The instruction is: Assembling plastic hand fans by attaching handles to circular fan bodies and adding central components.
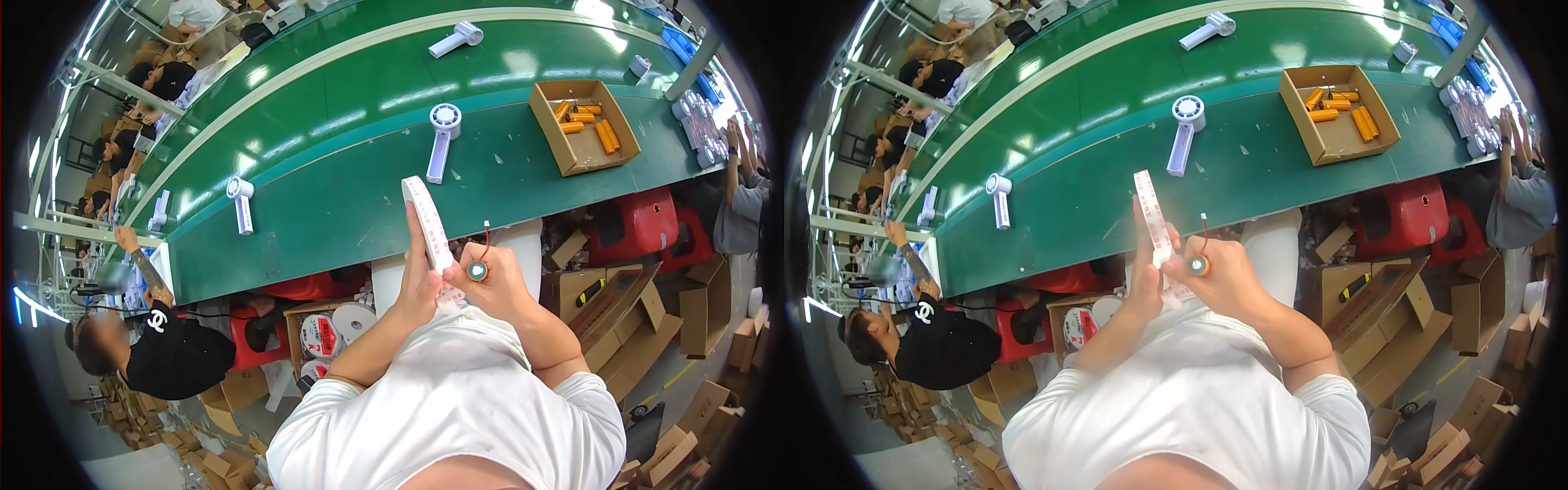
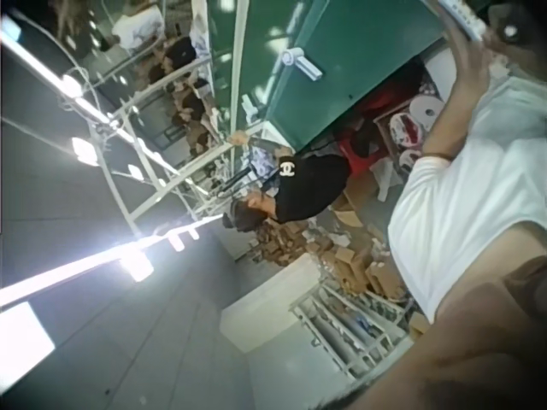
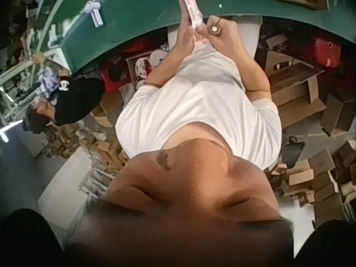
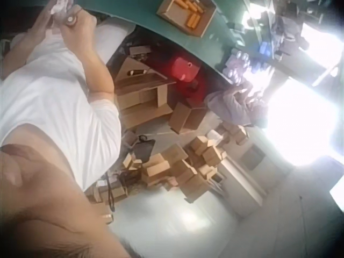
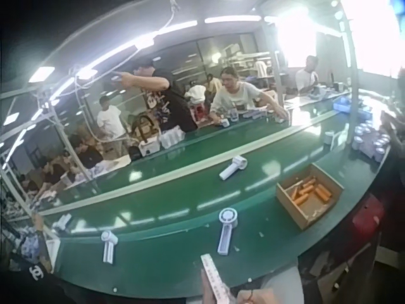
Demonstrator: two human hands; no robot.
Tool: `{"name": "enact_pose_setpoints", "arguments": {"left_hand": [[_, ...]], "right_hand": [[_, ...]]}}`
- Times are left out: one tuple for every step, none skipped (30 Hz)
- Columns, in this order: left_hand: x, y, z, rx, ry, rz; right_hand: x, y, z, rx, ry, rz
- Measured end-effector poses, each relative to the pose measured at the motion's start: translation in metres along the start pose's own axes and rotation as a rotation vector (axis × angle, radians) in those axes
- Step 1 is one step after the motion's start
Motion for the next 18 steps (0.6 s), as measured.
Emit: {"name": "enact_pose_setpoints", "arguments": {"left_hand": [[0.001, -0.003, -0.002, -0.003, -0.002, -0.004], [0.001, -0.006, -0.005, -0.066, -0.146, 0.000], [0.001, -0.008, -0.008, -0.129, -0.291, 0.004], [0.000, -0.008, -0.010, -0.131, -0.290, 0.004], [-0.001, -0.008, -0.012, -0.115, -0.330, 0.025], [-0.002, -0.008, -0.013, -0.098, -0.368, 0.047], [-0.001, -0.008, -0.013, -0.099, -0.369, 0.047], [-0.001, -0.008, -0.013, -0.091, -0.362, 0.050], [-0.001, -0.008, -0.012, -0.084, -0.356, 0.052], [-0.001, -0.008, -0.013, -0.084, -0.356, 0.053], [-0.002, -0.008, -0.015, -0.101, -0.320, 0.051], [-0.002, -0.009, -0.016, -0.119, -0.283, 0.048], [-0.002, -0.009, -0.016, -0.120, -0.282, 0.049], [-0.001, -0.011, -0.015, -0.102, -0.240, 0.059], [0.000, -0.013, -0.014, -0.085, -0.199, 0.068], [0.002, -0.015, -0.016, -0.086, -0.199, 0.068], [0.003, -0.016, -0.014, -0.080, -0.192, 0.069], [0.004, -0.016, -0.013, -0.074, -0.185, 0.069]], "right_hand": [[0.001, 0.000, 0.001, 0.017, 0.002, 0.008], [0.001, -0.001, -0.002, 0.019, 0.003, 0.008], [0.000, 0.000, -0.008, 0.030, -0.061, -0.009], [0.000, -0.001, -0.010, 0.040, -0.124, -0.027], [0.001, -0.001, -0.009, 0.041, -0.123, -0.028], [0.002, -0.001, -0.007, 0.062, -0.119, -0.048], [0.003, -0.001, -0.005, 0.084, -0.115, -0.066], [0.002, -0.001, -0.005, 0.085, -0.115, -0.067], [0.001, -0.001, -0.006, 0.095, -0.112, -0.095], [0.001, -0.001, -0.006, 0.106, -0.108, -0.123], [0.002, -0.002, -0.003, 0.106, -0.108, -0.125], [0.005, -0.001, -0.003, 0.072, -0.042, -0.053], [0.005, -0.001, -0.004, 0.038, 0.024, 0.018], [0.006, -0.001, -0.004, 0.039, 0.024, 0.018], [0.006, -0.001, -0.006, -0.013, -0.062, 0.021], [0.005, 0.000, -0.008, -0.064, -0.150, 0.025], [0.004, 0.000, -0.007, -0.064, -0.149, 0.024], [0.003, 0.000, -0.003, -0.038, -0.202, -0.021]]}}
Point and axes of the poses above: each hand's wrist, its own y-axis towards the middle knuckle, its own x-axis out of the palm, z = x × y, the point moved 2 cm from there along y, towards the middle knuckle, and after that the axes turned 3 degrees about x, right-handed, at the moved point
